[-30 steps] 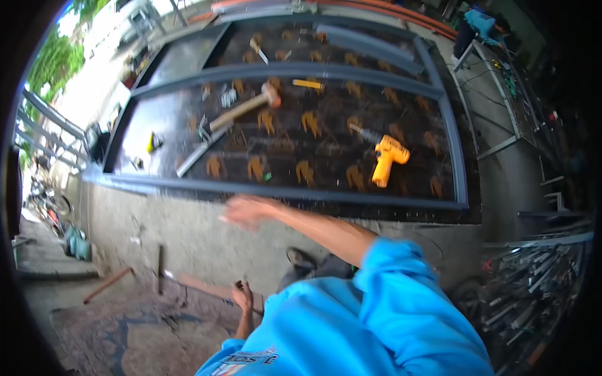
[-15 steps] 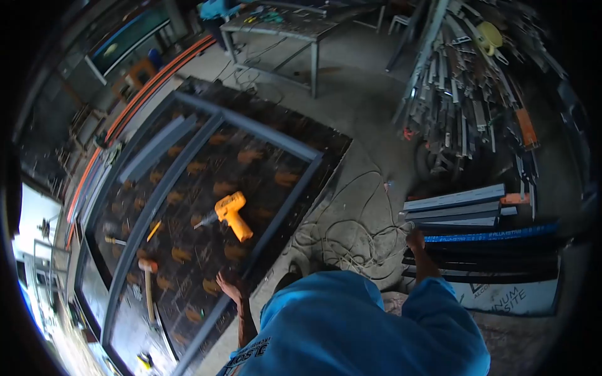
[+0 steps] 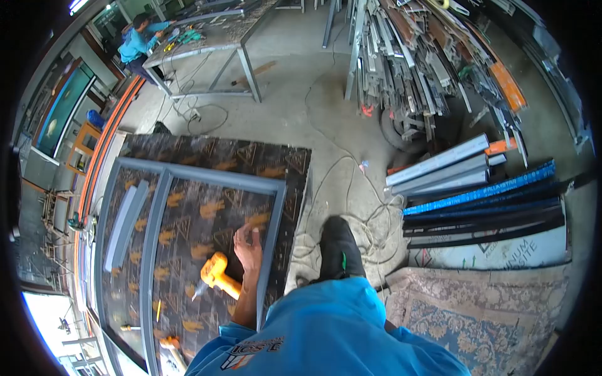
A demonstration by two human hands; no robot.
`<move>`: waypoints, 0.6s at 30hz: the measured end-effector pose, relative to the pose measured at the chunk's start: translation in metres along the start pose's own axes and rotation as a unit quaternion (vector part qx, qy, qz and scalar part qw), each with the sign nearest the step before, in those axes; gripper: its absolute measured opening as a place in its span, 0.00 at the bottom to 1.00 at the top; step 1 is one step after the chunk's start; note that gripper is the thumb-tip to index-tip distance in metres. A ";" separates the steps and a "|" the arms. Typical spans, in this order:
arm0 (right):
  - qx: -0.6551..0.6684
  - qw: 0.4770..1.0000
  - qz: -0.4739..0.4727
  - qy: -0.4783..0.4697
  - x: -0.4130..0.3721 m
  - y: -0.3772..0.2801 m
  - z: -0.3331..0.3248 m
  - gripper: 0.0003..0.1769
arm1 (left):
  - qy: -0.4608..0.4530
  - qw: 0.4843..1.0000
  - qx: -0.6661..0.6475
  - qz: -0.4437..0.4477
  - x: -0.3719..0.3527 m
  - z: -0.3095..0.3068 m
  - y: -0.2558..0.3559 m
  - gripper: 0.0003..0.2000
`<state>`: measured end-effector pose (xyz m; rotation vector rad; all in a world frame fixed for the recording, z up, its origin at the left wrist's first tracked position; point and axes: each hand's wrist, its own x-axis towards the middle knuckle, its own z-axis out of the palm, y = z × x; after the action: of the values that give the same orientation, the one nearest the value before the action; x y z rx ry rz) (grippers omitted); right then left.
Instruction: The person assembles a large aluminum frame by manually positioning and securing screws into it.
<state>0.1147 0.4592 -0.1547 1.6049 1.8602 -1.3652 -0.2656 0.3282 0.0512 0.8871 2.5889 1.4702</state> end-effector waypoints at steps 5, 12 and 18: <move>0.030 0.998 -0.053 0.026 0.131 -0.092 -0.097 0.17 | -0.049 0.991 0.061 0.112 0.152 0.109 -0.017 0.12; 0.016 0.995 -0.097 -0.005 0.305 -0.245 -0.244 0.15 | -0.136 0.945 0.297 0.033 0.310 0.241 -0.053 0.12; 0.025 0.994 -0.109 -0.009 0.358 -0.299 -0.329 0.14 | -0.044 0.960 0.271 0.054 0.307 0.251 -0.060 0.11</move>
<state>-0.1569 0.9608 -0.1330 1.4419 2.0554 -1.5215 -0.4751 0.6513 -0.0606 1.1191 2.9580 0.7039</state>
